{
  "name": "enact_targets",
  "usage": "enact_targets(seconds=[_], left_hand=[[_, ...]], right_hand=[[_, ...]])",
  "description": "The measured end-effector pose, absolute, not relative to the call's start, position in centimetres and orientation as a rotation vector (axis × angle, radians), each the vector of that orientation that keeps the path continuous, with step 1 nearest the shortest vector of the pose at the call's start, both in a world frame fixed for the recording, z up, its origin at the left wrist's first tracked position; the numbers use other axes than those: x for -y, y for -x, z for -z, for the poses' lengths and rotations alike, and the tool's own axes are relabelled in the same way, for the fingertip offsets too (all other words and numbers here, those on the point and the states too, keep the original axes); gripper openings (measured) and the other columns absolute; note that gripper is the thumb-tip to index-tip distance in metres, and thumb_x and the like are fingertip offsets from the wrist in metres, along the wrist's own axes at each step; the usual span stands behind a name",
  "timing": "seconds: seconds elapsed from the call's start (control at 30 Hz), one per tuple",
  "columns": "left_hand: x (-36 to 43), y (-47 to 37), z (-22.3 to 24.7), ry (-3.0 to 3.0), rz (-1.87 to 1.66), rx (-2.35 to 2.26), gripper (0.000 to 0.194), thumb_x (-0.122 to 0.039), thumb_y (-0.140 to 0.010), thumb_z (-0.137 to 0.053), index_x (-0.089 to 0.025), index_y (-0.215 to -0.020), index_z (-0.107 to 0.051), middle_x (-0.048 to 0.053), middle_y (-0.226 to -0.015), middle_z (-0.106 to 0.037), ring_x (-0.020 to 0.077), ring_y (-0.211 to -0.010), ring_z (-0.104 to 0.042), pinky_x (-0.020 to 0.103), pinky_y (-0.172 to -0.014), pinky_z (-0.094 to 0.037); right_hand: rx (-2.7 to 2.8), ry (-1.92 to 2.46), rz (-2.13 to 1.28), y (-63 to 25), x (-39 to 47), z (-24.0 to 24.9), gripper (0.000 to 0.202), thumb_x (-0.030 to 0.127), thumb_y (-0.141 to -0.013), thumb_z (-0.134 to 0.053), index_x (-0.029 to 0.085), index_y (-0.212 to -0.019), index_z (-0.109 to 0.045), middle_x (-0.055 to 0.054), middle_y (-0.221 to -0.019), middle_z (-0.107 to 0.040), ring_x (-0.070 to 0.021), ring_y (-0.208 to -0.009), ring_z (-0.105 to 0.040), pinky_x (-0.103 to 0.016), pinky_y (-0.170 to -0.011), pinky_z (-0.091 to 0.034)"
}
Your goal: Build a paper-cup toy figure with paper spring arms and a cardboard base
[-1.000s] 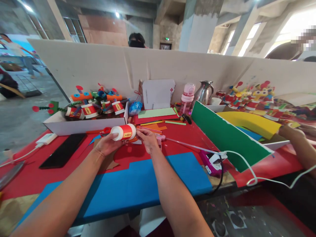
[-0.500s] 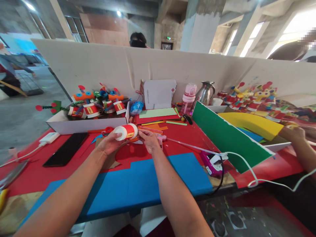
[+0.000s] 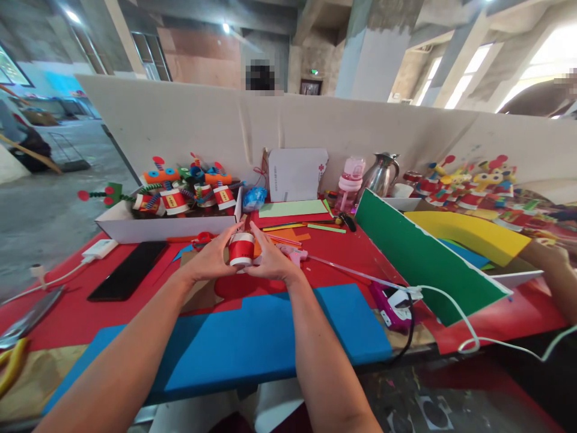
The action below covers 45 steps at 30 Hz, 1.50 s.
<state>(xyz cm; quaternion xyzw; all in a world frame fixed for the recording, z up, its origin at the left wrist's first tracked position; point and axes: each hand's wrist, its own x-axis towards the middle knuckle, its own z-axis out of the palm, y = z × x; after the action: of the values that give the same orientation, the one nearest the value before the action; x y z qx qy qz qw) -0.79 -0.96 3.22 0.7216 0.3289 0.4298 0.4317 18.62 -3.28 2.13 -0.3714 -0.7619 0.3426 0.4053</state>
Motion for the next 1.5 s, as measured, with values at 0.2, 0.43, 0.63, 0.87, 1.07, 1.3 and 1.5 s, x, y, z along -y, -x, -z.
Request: enact_targets(seconds=[0.2, 0.43, 0.63, 0.87, 1.07, 1.3, 1.5], left_hand=[[1.0, 1.1, -3.3, -1.939, -0.983, -0.771, 0.091, -0.019, -0.049, -0.084, -0.021, -0.134, -0.051, 0.013, -0.142, -0.047, 0.0402, -0.136, -0.033, 0.05, -0.116, -0.014], [1.0, 1.4, -3.6, -2.093, -0.935, -0.805, 0.1, -0.017, -0.051, -0.083, -0.022, -0.142, -0.043, 0.013, -0.142, -0.046, 0.0406, -0.136, -0.032, 0.052, -0.116, -0.013], [0.7, 1.3, -3.5, -1.861, -1.075, -0.76, 0.104, -0.025, -0.059, -0.082, -0.027, -0.148, -0.028, 0.014, -0.146, -0.038, 0.0333, -0.131, -0.041, 0.05, -0.11, -0.031], [1.1, -1.4, -1.6, -1.24, -1.183, -0.578, 0.088, -0.031, -0.069, -0.077, -0.033, -0.144, -0.031, 0.008, -0.13, -0.054, 0.0269, -0.119, -0.053, 0.042, -0.098, -0.045], [1.2, -2.6, -1.5, -1.09, -1.29, -0.525, 0.074, -0.032, -0.06, -0.081, -0.025, -0.127, -0.052, 0.008, -0.133, -0.053, 0.0247, -0.117, -0.054, 0.032, -0.092, -0.047], [1.5, -1.9, -2.0, -1.153, -1.32, -0.598, 0.076, -0.029, -0.059, -0.08, -0.021, -0.128, -0.051, 0.01, -0.123, -0.059, 0.024, -0.104, -0.06, 0.03, -0.082, -0.05], [1.8, -0.6, -2.7, -1.495, -1.186, -0.66, 0.09, -0.03, -0.063, -0.08, -0.025, -0.142, -0.037, 0.012, -0.14, -0.046, 0.0288, -0.122, -0.05, 0.037, -0.096, -0.047]], right_hand=[[2.02, 0.993, -0.726, -18.1, 3.5, -2.1, 0.107, 0.01, -0.059, -0.067, 0.022, -0.152, -0.016, -0.013, -0.154, -0.03, -0.0314, -0.14, -0.031, -0.047, -0.114, -0.027], [1.89, 0.921, -0.79, -17.5, 3.8, -2.3, 0.105, 0.007, -0.057, -0.068, 0.025, -0.15, -0.023, -0.01, -0.153, -0.03, -0.0302, -0.14, -0.031, -0.044, -0.111, -0.033], [1.459, 0.815, -1.11, -17.2, 3.6, -2.1, 0.107, 0.019, -0.062, -0.075, 0.034, -0.15, -0.015, -0.008, -0.135, -0.048, -0.0239, -0.112, -0.058, -0.04, -0.092, -0.051], [0.978, 0.647, -1.213, -16.0, 3.6, -1.6, 0.106, 0.018, -0.058, -0.078, 0.038, -0.146, -0.022, 0.0, -0.114, -0.057, -0.0187, -0.103, -0.059, -0.034, -0.092, -0.049], [0.935, 0.647, -1.224, -14.9, 3.8, -1.3, 0.107, 0.02, -0.06, -0.078, 0.036, -0.147, -0.018, 0.0, -0.112, -0.058, -0.0183, -0.101, -0.059, -0.036, -0.095, -0.048], [1.09, 0.732, -1.271, -15.0, 3.7, -1.2, 0.113, 0.028, -0.059, -0.082, 0.036, -0.149, -0.013, -0.005, -0.132, -0.049, -0.0235, -0.122, -0.051, -0.041, -0.104, -0.042], [1.384, 0.703, -1.253, -17.4, 3.9, -2.4, 0.114, 0.033, -0.062, -0.08, 0.035, -0.15, -0.007, -0.008, -0.14, -0.043, -0.0253, -0.124, -0.05, -0.045, -0.105, -0.042]])
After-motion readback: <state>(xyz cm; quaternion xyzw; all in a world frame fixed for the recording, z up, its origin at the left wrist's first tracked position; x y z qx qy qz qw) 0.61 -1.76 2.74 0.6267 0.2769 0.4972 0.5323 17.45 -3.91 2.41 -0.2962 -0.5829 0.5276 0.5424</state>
